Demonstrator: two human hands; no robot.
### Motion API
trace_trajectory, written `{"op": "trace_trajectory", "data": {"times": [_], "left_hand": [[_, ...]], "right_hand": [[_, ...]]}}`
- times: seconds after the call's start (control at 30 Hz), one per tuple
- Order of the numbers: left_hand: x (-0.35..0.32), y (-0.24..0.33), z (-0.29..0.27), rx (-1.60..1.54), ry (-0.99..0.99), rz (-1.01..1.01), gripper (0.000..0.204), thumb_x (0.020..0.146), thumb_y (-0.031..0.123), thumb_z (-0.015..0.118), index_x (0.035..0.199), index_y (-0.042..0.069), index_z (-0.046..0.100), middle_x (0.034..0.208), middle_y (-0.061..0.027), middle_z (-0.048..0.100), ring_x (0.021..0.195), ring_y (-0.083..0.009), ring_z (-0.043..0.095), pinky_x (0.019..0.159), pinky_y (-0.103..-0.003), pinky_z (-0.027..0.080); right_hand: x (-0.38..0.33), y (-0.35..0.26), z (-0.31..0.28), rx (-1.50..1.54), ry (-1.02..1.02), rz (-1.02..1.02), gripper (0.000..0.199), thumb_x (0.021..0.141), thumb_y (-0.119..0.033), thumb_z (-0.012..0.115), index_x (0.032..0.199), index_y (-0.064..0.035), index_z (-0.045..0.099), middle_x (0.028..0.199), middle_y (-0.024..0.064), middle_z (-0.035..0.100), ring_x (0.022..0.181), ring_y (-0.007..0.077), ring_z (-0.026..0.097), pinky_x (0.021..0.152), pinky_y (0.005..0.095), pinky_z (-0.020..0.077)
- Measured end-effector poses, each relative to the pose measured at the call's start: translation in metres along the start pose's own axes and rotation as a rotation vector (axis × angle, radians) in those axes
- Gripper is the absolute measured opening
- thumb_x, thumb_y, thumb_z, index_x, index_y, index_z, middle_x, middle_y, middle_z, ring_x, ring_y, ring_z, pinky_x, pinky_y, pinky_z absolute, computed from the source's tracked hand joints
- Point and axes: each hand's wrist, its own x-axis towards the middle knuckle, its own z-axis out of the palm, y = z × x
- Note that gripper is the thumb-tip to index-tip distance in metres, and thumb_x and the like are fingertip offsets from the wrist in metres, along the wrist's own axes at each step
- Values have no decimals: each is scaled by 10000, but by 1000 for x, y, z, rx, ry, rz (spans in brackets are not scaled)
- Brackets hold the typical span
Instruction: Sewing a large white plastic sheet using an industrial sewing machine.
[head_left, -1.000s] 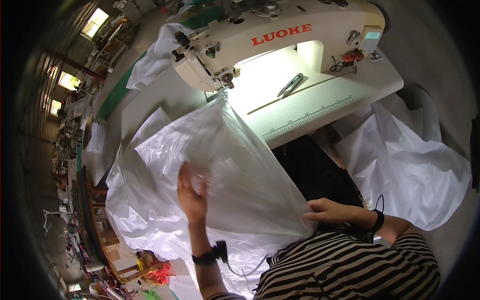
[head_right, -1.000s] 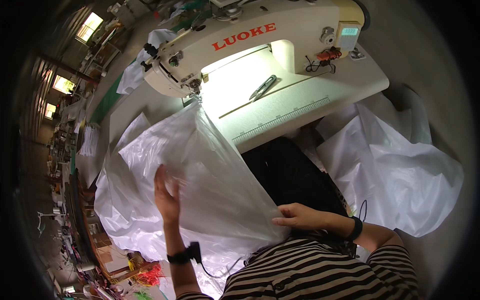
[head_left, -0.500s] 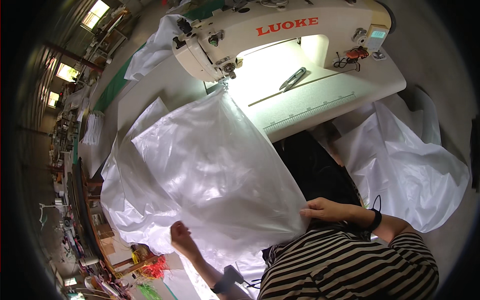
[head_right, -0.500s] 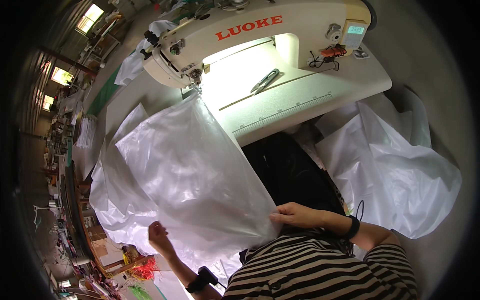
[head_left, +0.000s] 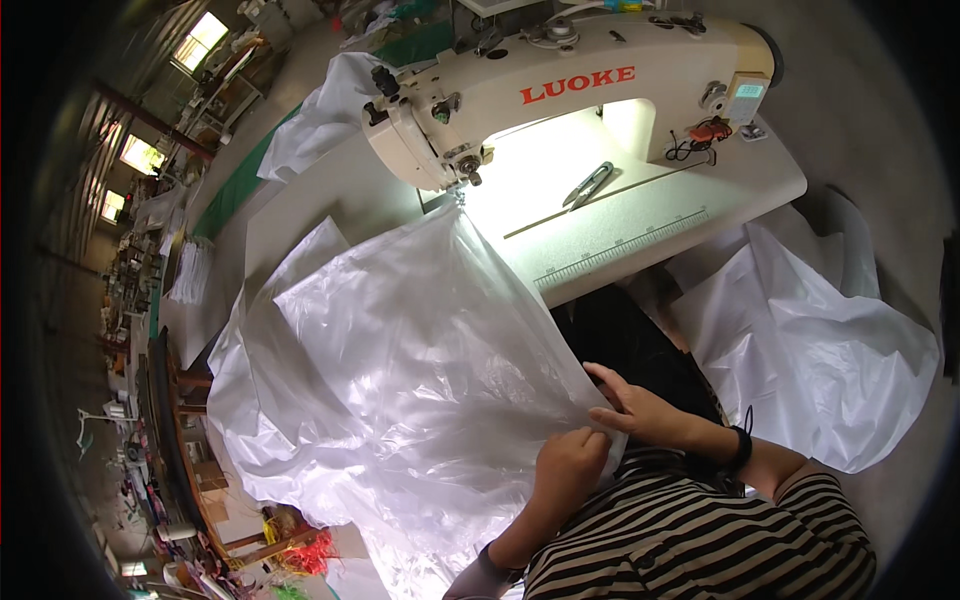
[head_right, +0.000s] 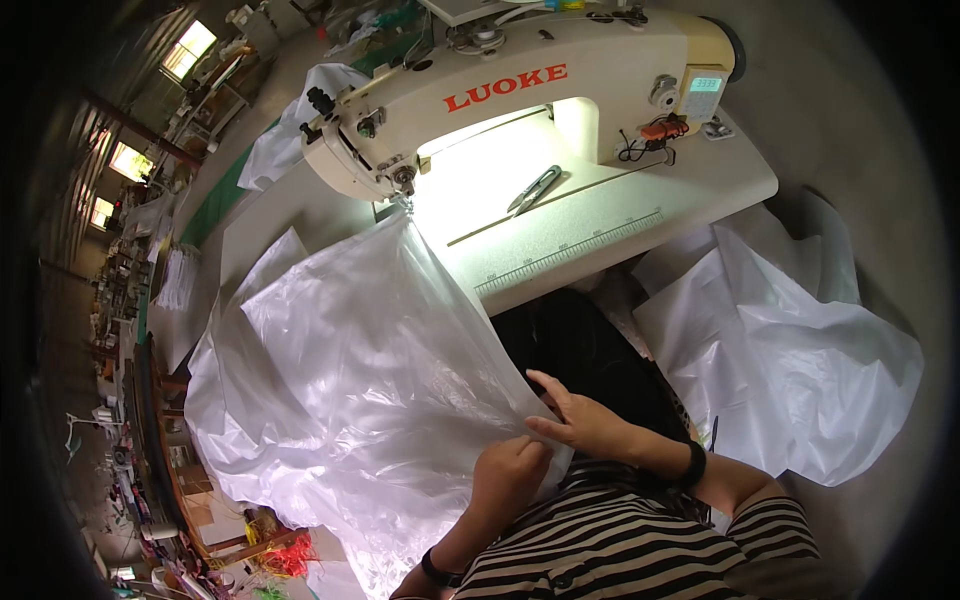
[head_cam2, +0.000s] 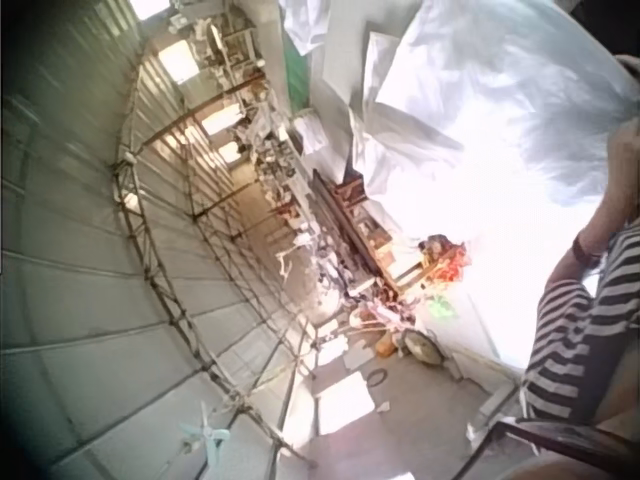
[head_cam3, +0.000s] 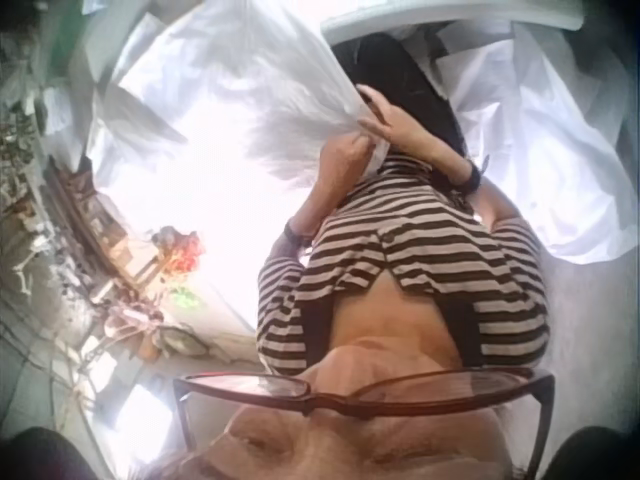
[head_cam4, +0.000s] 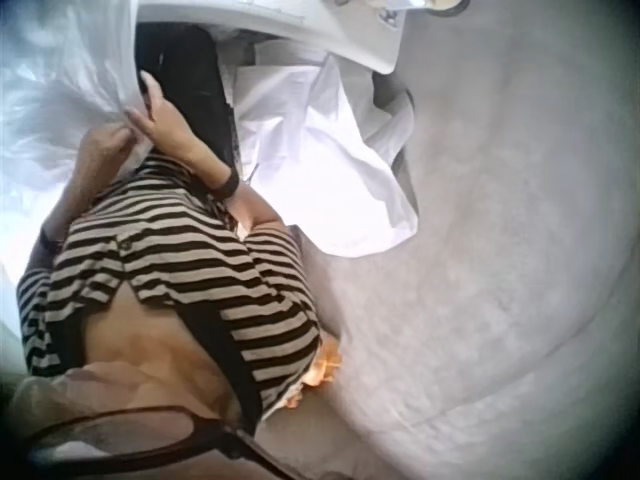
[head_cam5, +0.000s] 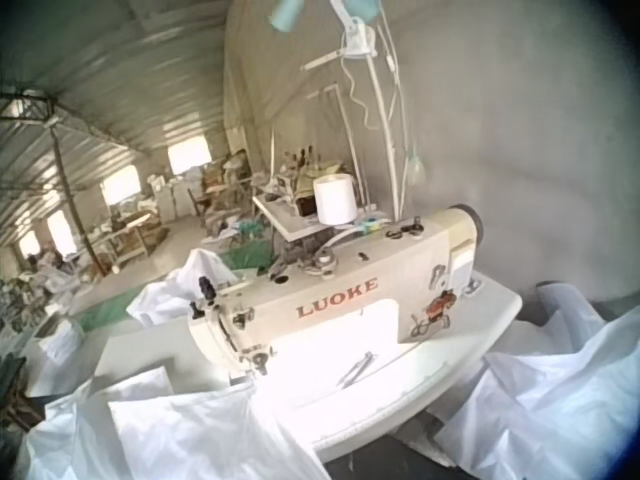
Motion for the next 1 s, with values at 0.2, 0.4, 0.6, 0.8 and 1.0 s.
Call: {"op": "trace_trajectory", "data": {"times": [0.2,0.4,0.6,0.8,1.0], "left_hand": [[3,1,-7,102,-231,113,76,742,88,593,816,74,589,717,-62,572,681,-261,617,609,-384,466],[-2,-6,-11,30,-374,102,64,777,99,590,831,65,597,767,-80,621,751,-266,649,664,-383,504],[6,-5,-9,-40,-407,137,105,800,113,597,883,54,619,763,-80,628,737,-286,651,685,-392,517],[14,-35,-76,25,-75,-204,170,872,111,637,1017,22,642,964,-136,673,898,-309,660,786,-395,529],[29,-120,-127,437,130,-491,523,926,280,617,1396,108,468,1455,-111,452,1381,-326,370,1128,-517,286]], "right_hand": [[14,-12,14,-656,252,-126,675,943,-214,560,1500,-35,223,1008,267,658,787,400,672,691,443,549],[18,-6,24,-608,326,-247,620,942,-149,528,1483,-14,258,909,232,671,682,387,660,612,440,546],[19,-2,23,-651,359,-279,705,877,-114,570,1490,11,247,783,198,650,625,361,654,564,418,543],[8,-5,35,-1070,293,-156,715,826,-69,574,1480,7,297,715,128,610,531,271,639,452,374,508],[27,-14,53,-1242,216,-174,654,844,-71,518,1458,50,328,617,69,570,437,188,578,367,340,468]]}}
